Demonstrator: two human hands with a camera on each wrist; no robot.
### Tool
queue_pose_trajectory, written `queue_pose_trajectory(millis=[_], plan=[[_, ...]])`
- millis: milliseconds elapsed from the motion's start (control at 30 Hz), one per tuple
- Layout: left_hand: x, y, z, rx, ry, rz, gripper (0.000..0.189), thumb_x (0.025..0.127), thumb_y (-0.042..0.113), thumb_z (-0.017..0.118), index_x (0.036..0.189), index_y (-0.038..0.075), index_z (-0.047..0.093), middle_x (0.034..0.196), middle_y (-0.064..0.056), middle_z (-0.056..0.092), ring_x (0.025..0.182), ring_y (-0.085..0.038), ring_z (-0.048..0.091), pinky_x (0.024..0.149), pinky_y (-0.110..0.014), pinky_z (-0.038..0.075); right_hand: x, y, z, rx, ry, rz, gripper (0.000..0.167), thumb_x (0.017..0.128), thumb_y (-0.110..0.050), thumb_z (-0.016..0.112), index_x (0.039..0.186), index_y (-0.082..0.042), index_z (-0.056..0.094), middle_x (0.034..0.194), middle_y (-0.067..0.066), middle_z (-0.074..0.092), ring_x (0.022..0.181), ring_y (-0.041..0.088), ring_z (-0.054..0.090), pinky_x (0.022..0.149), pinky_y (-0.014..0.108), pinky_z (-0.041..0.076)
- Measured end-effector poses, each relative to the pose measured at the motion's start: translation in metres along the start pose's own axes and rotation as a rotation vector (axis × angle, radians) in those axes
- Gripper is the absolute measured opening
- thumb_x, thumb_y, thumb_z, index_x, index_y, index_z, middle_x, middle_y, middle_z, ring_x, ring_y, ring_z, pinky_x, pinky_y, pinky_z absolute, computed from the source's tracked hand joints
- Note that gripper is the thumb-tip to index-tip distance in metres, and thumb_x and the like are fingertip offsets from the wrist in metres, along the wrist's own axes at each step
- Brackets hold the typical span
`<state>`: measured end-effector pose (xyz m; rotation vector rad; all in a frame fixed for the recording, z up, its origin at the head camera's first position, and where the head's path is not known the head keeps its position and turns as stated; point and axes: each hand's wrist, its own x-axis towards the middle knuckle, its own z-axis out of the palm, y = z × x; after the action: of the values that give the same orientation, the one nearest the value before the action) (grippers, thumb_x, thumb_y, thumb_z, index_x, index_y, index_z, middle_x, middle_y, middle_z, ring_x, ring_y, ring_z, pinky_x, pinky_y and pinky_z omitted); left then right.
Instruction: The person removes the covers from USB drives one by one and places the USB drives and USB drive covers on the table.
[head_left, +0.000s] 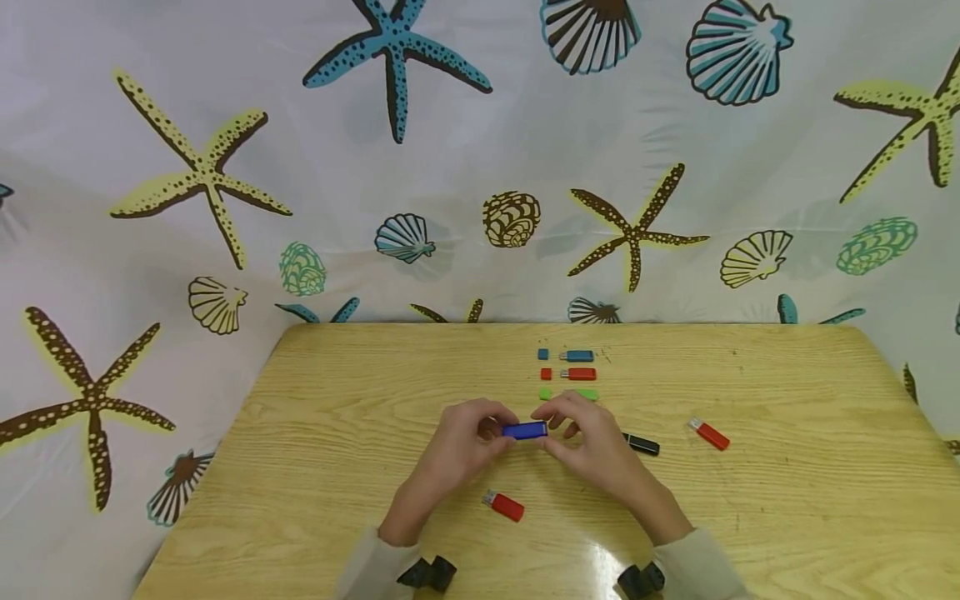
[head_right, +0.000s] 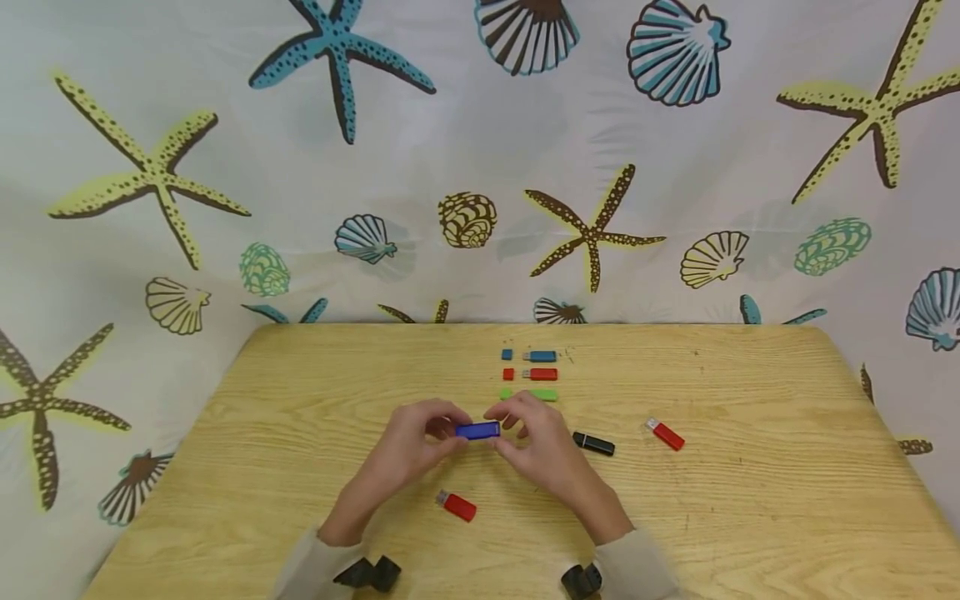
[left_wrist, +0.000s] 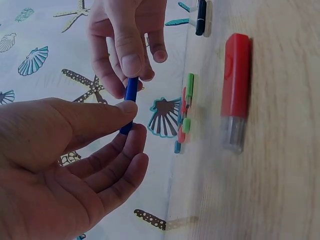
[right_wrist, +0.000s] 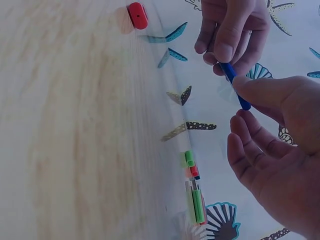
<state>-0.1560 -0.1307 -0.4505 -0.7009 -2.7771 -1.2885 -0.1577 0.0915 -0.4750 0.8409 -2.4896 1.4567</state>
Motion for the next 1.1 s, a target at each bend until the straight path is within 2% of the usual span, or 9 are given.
queue_pose_trajectory(millis=[267,467,800,1100], plan=[[0.000,0.005,0.004,-0.039,0.028,0.059,0.017,0.086,-0.006,0.080,0.099,0.003,0.075,0.097,-0.007,0.073,0.080,-0.016,0.070,0.075,-0.032,0.060,0.000,-0.001,-0.001,0.025,-0.007,0.002,0.022,0.087,0.000,0.081,0.106,-0.010,0.074,0.102,0.001,0.065,0.085,0.018,0.065,0.071,0.031,0.059],[0.000,0.007,0.005,-0.068,0.035,0.058,0.017,0.085,-0.004,0.081,0.100,0.004,0.075,0.096,-0.006,0.073,0.079,-0.013,0.070,0.074,-0.028,0.059,-0.002,-0.002,-0.003,0.031,-0.014,0.009,0.022,0.086,0.001,0.081,0.104,-0.010,0.074,0.099,0.001,0.064,0.083,0.018,0.064,0.070,0.032,0.060],[0.001,0.005,0.010,-0.149,0.028,0.051,0.018,0.087,-0.002,0.080,0.103,0.005,0.077,0.098,-0.004,0.074,0.080,-0.011,0.070,0.076,-0.029,0.059,-0.004,-0.004,-0.009,0.039,-0.024,0.002,0.022,0.086,0.002,0.081,0.103,-0.010,0.072,0.101,-0.001,0.063,0.082,0.013,0.064,0.069,0.030,0.060],[0.002,0.002,0.014,-0.164,0.058,0.083,0.018,0.087,-0.001,0.080,0.103,0.006,0.078,0.096,-0.003,0.074,0.078,-0.011,0.069,0.076,-0.032,0.060,-0.006,-0.004,-0.015,0.035,-0.024,-0.016,0.025,0.085,0.004,0.081,0.104,-0.010,0.072,0.104,0.000,0.066,0.083,0.012,0.064,0.068,0.030,0.060]])
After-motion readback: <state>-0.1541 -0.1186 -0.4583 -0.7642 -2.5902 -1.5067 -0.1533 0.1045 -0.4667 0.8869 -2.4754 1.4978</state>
